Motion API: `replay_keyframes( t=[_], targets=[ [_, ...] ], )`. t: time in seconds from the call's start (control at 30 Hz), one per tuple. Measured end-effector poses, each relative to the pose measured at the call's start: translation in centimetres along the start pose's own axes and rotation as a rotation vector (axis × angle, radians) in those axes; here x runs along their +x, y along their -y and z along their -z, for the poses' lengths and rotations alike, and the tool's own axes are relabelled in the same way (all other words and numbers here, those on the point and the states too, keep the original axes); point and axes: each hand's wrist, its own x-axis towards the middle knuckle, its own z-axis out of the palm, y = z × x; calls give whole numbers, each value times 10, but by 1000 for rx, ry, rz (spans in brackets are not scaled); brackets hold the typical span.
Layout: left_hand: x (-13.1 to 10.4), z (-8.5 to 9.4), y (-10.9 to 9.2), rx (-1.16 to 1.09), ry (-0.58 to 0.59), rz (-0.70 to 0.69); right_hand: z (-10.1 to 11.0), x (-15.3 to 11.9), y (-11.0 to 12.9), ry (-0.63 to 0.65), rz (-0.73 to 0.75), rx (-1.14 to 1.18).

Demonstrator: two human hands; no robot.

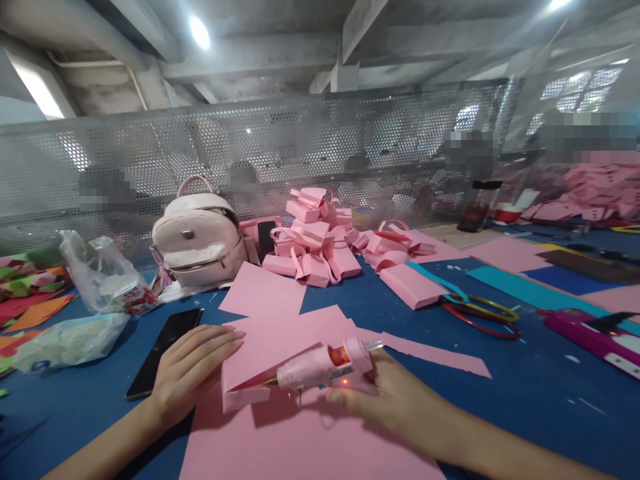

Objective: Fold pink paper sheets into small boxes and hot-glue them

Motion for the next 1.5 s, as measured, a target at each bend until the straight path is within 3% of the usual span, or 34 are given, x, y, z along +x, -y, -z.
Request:
replay_keyframes(
  t=[0.53,0.93,1.5],
  targets=[
    [-2,-2,1,-12,-7,-5,7,-9,-2,-27,-23,-43],
    [-3,-2,1,-18,9,5,7,-11,3,-132,-32,-164],
    [-2,-1,0,-11,-1,-4,-2,0,15,-23,-9,-73]
  ],
)
